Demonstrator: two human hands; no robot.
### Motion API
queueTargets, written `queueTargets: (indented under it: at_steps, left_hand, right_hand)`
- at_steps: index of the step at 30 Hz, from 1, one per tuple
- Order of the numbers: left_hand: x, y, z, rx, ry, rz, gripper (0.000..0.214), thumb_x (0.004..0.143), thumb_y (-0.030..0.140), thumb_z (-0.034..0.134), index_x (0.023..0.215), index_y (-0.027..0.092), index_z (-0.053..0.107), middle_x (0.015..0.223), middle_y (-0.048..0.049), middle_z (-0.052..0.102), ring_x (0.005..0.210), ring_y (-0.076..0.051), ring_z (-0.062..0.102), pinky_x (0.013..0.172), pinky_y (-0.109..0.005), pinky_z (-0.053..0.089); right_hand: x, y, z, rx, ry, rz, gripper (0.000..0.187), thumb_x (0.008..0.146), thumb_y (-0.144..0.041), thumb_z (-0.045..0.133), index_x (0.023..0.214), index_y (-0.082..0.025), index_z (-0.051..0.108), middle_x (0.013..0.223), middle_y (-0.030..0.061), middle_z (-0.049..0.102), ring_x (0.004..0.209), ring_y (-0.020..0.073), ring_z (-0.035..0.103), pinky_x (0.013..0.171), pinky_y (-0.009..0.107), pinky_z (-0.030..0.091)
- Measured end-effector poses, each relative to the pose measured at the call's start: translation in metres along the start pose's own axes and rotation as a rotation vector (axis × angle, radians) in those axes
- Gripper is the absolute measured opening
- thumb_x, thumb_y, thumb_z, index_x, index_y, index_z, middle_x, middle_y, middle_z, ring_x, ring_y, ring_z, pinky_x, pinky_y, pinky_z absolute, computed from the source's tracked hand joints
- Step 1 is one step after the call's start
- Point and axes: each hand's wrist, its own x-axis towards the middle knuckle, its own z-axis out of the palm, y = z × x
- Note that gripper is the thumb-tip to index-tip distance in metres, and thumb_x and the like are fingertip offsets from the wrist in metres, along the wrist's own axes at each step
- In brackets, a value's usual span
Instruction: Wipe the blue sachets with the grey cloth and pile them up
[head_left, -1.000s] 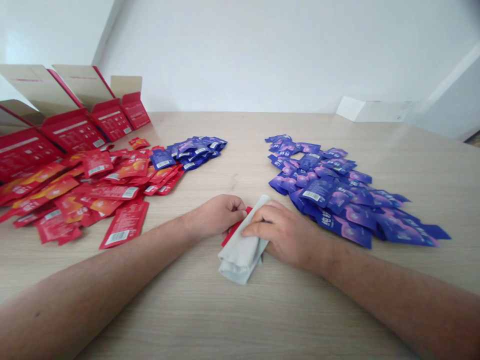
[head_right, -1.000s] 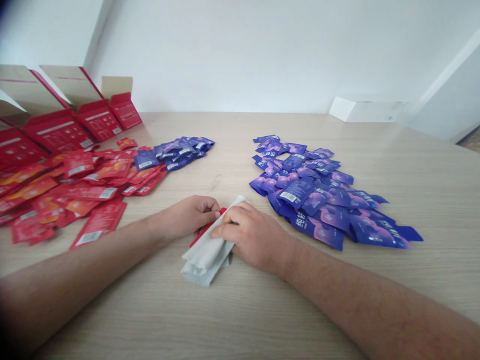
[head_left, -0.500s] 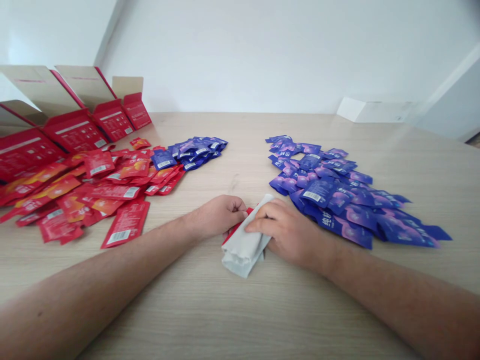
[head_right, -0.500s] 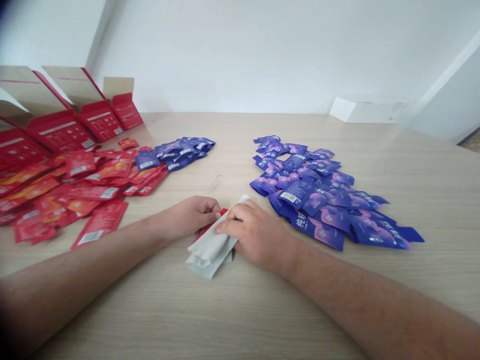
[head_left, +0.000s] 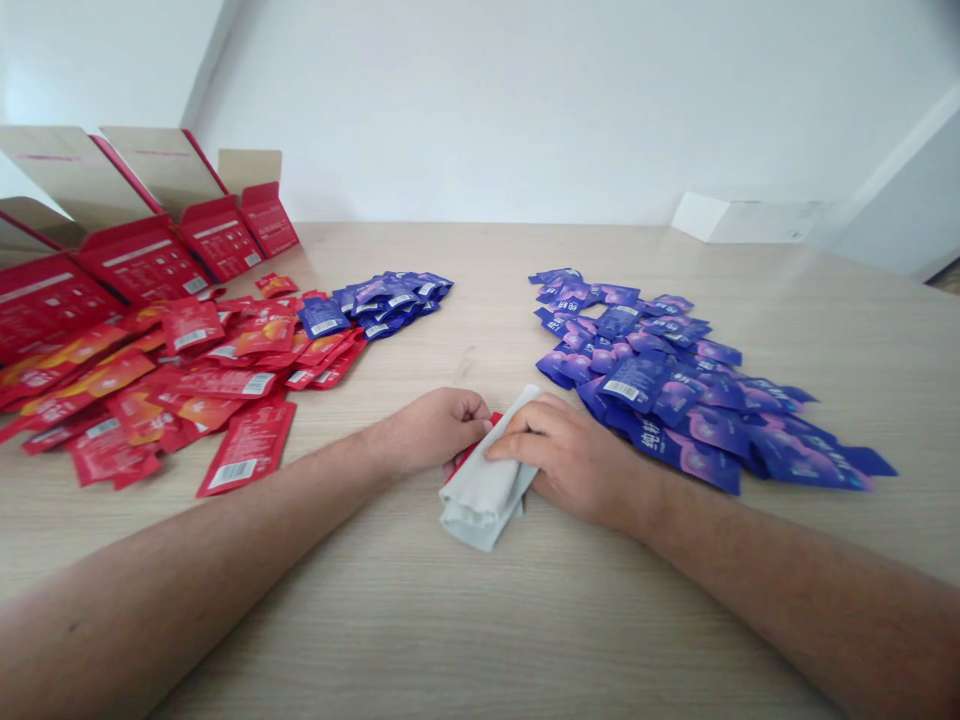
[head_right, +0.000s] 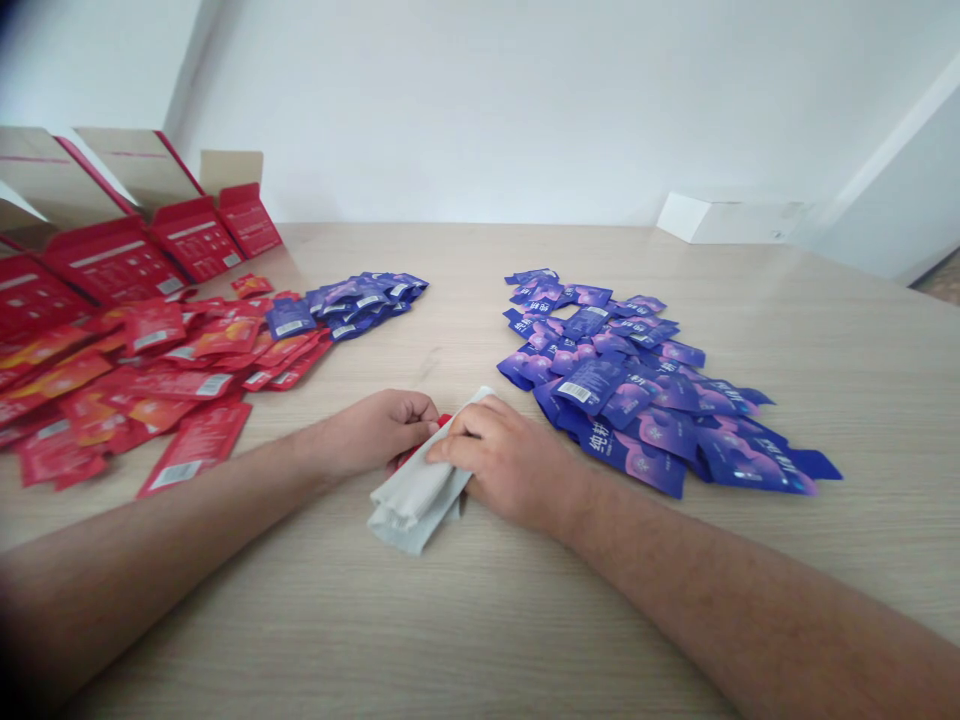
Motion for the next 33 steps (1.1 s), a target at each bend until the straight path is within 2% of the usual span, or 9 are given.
queueTargets:
  at_steps: [3,7,12,16,21,25,30,33]
  left_hand:
    - [-0.0003,0.0003,0.0003,-0.009,-0.017,-0.01,0.021,0.086,0.038,0.051,0.08,0.02,0.059,0.057,0.0041,0.057,0.046,-0.011,0.052,0.043,-0.021,0.037]
    - [-0.0005,0.0005,0.0,0.026,0.004,0.028,0.022,0.086,0.04,0.052,0.079,0.02,0.06,0.059,0.0038,0.057,0.048,-0.01,0.052,0.044,-0.021,0.037]
    - [-0.0006,0.0013,-0.0001,-0.017,-0.021,-0.008,0.021,0.086,0.038,0.051,0.079,0.02,0.058,0.057,0.0041,0.056,0.045,-0.01,0.051,0.042,-0.021,0.037]
    - [-0.0005,0.0019,-0.0003,0.042,0.007,0.023,0.02,0.085,0.037,0.053,0.078,0.02,0.059,0.058,0.0038,0.057,0.048,-0.01,0.052,0.043,-0.02,0.037]
    - [-0.0002,0.0009,0.0006,-0.03,-0.017,-0.02,0.019,0.085,0.037,0.051,0.08,0.02,0.058,0.056,0.0048,0.056,0.045,-0.01,0.051,0.043,-0.021,0.037]
    - [0.0004,-0.0001,-0.0005,0.026,0.0,0.025,0.02,0.085,0.038,0.053,0.078,0.02,0.06,0.058,0.0041,0.058,0.048,-0.01,0.052,0.045,-0.021,0.037]
    - [0.0006,-0.001,-0.0006,-0.024,-0.024,-0.009,0.021,0.086,0.039,0.051,0.08,0.02,0.058,0.057,0.0041,0.057,0.046,-0.011,0.052,0.043,-0.021,0.036]
    - [-0.0001,-0.0003,-0.0005,0.026,0.003,0.023,0.021,0.085,0.038,0.053,0.078,0.02,0.06,0.058,0.0038,0.058,0.048,-0.01,0.053,0.045,-0.021,0.037]
  right_hand:
    - [-0.0001,0.0005,-0.0001,-0.011,0.016,0.049,0.041,0.08,-0.002,0.063,0.115,-0.021,0.07,0.106,0.0074,0.064,0.103,0.0241,0.056,0.093,0.041,0.047]
    - [0.0004,-0.0023,-0.0009,-0.002,-0.04,-0.037,0.035,0.083,-0.006,0.064,0.114,-0.021,0.071,0.104,0.0073,0.065,0.104,0.024,0.055,0.093,0.039,0.047]
    - [-0.0001,-0.0002,-0.0003,-0.013,0.017,0.045,0.042,0.078,-0.001,0.064,0.115,-0.021,0.07,0.106,0.0072,0.065,0.103,0.0238,0.056,0.093,0.04,0.047]
    - [0.0,-0.0004,0.0005,-0.005,-0.025,-0.039,0.035,0.084,-0.006,0.063,0.114,-0.021,0.071,0.104,0.0074,0.065,0.103,0.0239,0.055,0.093,0.039,0.047]
    - [0.0002,-0.0006,0.0,-0.025,0.015,0.051,0.043,0.078,0.0,0.063,0.115,-0.021,0.07,0.105,0.0073,0.065,0.103,0.0241,0.055,0.094,0.041,0.047]
    - [0.0006,-0.0019,0.0,-0.006,-0.021,-0.045,0.034,0.084,-0.006,0.063,0.113,-0.022,0.071,0.103,0.0075,0.065,0.102,0.0239,0.055,0.091,0.039,0.048]
    - [0.0006,-0.0003,0.0005,-0.013,0.028,0.048,0.04,0.079,-0.002,0.064,0.114,-0.022,0.07,0.105,0.0074,0.065,0.103,0.0241,0.056,0.093,0.041,0.047]
    - [0.0008,-0.0023,0.0001,0.0,-0.021,-0.011,0.036,0.082,-0.005,0.065,0.114,-0.022,0.071,0.104,0.0071,0.066,0.103,0.0242,0.055,0.093,0.039,0.047]
